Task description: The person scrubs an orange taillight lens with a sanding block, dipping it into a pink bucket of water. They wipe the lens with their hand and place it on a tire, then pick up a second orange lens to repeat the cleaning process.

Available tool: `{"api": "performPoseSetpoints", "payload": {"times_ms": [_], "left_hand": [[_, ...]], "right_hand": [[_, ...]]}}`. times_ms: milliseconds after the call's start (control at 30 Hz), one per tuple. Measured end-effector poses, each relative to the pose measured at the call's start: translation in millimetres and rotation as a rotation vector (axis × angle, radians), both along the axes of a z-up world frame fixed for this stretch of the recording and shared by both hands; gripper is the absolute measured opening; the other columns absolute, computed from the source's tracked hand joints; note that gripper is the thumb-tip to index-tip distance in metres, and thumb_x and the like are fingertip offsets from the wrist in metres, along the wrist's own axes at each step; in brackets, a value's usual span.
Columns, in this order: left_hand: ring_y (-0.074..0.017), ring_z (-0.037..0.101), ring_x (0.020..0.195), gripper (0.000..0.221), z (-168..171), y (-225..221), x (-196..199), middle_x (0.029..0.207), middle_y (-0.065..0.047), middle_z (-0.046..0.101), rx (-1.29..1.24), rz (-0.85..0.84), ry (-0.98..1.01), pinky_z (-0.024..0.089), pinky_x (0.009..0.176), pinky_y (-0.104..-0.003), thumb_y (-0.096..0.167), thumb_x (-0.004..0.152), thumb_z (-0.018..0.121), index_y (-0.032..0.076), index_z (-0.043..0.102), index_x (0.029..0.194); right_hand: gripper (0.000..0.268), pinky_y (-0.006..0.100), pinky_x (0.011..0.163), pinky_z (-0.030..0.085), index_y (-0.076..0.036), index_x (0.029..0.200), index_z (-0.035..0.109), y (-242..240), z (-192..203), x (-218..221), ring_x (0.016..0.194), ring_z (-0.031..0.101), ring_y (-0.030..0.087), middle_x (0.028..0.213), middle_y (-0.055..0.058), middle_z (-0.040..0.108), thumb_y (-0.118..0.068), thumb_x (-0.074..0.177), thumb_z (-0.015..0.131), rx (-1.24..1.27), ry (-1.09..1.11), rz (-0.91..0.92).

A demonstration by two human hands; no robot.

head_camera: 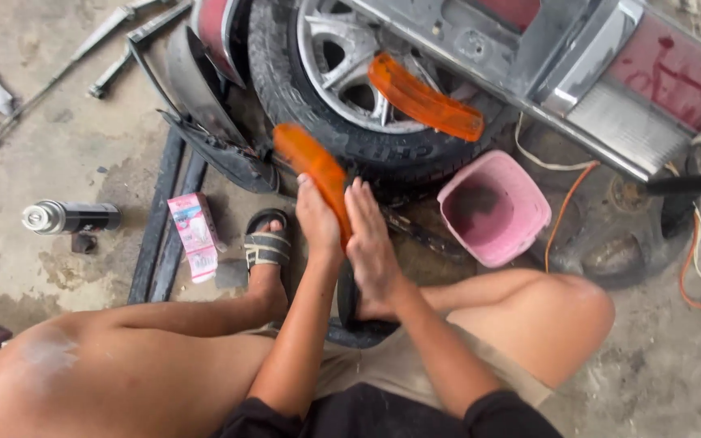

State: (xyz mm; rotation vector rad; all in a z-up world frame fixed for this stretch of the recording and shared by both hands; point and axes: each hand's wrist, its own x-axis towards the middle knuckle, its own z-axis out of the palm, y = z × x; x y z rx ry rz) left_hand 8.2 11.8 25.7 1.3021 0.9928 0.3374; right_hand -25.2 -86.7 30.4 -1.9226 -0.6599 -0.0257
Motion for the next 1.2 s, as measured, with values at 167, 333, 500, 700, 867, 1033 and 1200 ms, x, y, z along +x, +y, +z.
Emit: {"api": "performPoseSetpoints", "payload": {"times_ms": [167,333,500,700,867,1033,1200], "left_hand": [[-0.0228,0.064,0.108,0.055,-11.7,13.1,-0.2,0.11,-0.013,0.072,-0.021,-0.127,-0.028,0.048,0.101,-0.04,0.053,0.107,0.041,0.009,0.074,0.113],[-0.0211,0.056,0.097,0.057,-29.6,-9.1,-13.6,0.099,-0.016,0.068,-0.058,-0.324,-0.122,0.05,0.091,-0.044,0.046,0.11,0.039,0.0,0.072,0.103],[-0.0107,0.058,0.055,0.056,-12.0,1.9,-5.6,0.064,-0.002,0.064,-0.196,-0.442,-0.174,0.052,0.055,-0.026,0.05,0.109,0.042,0.012,0.064,0.074],[-0.0078,0.055,0.051,0.05,14.5,-25.3,-11.0,0.06,0.004,0.059,-0.307,-0.871,-0.248,0.049,0.05,-0.022,0.037,0.108,0.051,0.012,0.063,0.067],[-0.0085,0.053,0.049,0.052,7.8,-11.6,-4.1,0.056,-0.001,0.059,-0.262,-0.806,-0.325,0.046,0.046,-0.022,0.033,0.11,0.047,0.011,0.059,0.064],[-0.0084,0.051,0.05,0.052,7.3,-18.6,-18.0,0.055,0.001,0.058,-0.297,-0.924,-0.301,0.048,0.05,-0.024,0.033,0.109,0.051,0.012,0.06,0.063],[-0.0068,0.048,0.056,0.05,-10.0,-13.4,-6.0,0.058,0.003,0.054,-0.227,-0.767,-0.301,0.044,0.052,-0.022,0.029,0.11,0.049,0.013,0.058,0.064]], "right_hand": [[0.082,0.049,0.127,0.005,0.004,0.16,0.019,-6.2,22.0,-19.0,0.156,0.006,0.041,0.169,0.026,0.005,-0.058,0.106,0.021,0.049,0.103,0.048],[0.09,0.042,0.128,-0.001,-0.002,0.162,0.02,-28.1,-6.7,3.9,0.158,0.0,0.033,0.171,0.018,0.002,-0.068,0.101,0.02,-0.006,0.142,0.006],[0.079,0.047,0.126,0.0,0.004,0.162,0.01,-27.7,24.3,-14.6,0.156,-0.004,0.038,0.169,0.025,-0.006,-0.053,0.108,0.022,-0.009,0.202,0.067],[0.068,0.045,0.128,-0.003,-0.004,0.165,0.017,-67.9,0.8,48.3,0.157,-0.007,0.032,0.172,0.014,-0.003,-0.047,0.112,0.013,-0.053,0.129,-0.114],[0.071,0.049,0.128,-0.002,-0.005,0.164,0.012,-44.2,15.7,17.4,0.156,-0.007,0.035,0.17,0.017,-0.01,-0.049,0.109,0.019,0.073,0.261,-0.092],[0.073,0.047,0.129,-0.005,-0.005,0.165,0.011,-63.7,5.0,33.4,0.157,-0.009,0.035,0.17,0.017,-0.01,-0.05,0.11,0.027,-0.015,0.146,-0.17],[0.082,0.05,0.125,-0.007,-0.003,0.164,0.012,-42.3,8.6,8.4,0.155,-0.01,0.038,0.17,0.02,-0.006,-0.061,0.106,0.023,-0.003,0.148,-0.113]]}}
